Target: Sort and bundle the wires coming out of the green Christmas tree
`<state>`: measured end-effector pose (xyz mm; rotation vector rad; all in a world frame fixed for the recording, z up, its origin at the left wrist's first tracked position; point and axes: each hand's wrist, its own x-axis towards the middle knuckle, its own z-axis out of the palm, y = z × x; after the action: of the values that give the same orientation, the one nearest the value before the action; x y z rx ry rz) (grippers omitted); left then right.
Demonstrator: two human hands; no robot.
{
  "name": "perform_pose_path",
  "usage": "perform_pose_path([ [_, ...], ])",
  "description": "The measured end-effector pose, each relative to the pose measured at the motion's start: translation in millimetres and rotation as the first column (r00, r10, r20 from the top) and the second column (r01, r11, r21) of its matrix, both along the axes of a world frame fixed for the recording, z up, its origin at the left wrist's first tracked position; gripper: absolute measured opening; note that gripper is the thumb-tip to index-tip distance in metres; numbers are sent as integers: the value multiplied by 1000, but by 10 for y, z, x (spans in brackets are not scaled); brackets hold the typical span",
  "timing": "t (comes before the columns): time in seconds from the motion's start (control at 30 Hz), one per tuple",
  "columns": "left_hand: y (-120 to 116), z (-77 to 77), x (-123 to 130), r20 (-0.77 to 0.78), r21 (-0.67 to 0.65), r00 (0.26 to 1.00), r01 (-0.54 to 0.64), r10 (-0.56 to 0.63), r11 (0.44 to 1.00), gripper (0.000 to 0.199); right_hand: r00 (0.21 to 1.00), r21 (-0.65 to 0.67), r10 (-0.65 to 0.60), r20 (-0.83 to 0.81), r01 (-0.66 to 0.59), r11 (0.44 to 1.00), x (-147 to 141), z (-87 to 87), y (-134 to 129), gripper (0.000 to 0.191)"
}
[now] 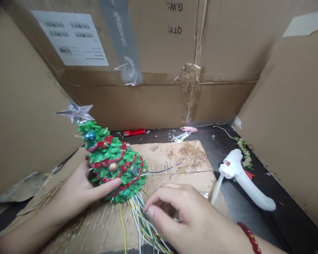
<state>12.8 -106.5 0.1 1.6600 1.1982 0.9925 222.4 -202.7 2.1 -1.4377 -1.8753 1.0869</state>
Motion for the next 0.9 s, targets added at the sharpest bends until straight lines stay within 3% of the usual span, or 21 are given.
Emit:
perform_pose_path([
  [0.1, 44, -38, -132, 68, -93, 991, 118, -112, 989, 77, 997, 39, 2, -76, 1, 999, 22, -3, 11, 16],
  [0.2, -6, -20, -198, 179, -232, 931, 355, -319, 906, 85, 988, 91, -39, -152, 54, 994, 43, -3, 16, 16],
  [0.3, -168, 63, -123, 387, -412, 910, 315, -148, 855, 98, 980, 114, -87, -177, 109, 988, 54, -6, 7, 17],
  [0.4, -295, 122, -21, 505, -494, 847, 443, -168, 749, 84, 979, 100, -122, -163, 140, 985, 59, -5, -10, 18],
  [0.47, -308, 114, -6, 540, -505, 823, 484, -176, 715, 79, 978, 95, -130, -161, 147, 985, 64, -1, -17, 19],
  [0.6, -225, 3, -88, 589, -484, 780, 550, -212, 681, 80, 969, 90, -139, -205, 160, 983, 72, 8, -20, 17],
  [0.73, -176, -114, -168, 669, -447, 714, 609, -208, 656, 64, 976, 69, -153, -157, 165, 984, 74, -3, -5, 18],
  [0.9, -208, -73, -152, 703, -457, 696, 601, -148, 656, 51, 985, 2, -134, -112, 135, 991, 91, -33, 10, 19],
])
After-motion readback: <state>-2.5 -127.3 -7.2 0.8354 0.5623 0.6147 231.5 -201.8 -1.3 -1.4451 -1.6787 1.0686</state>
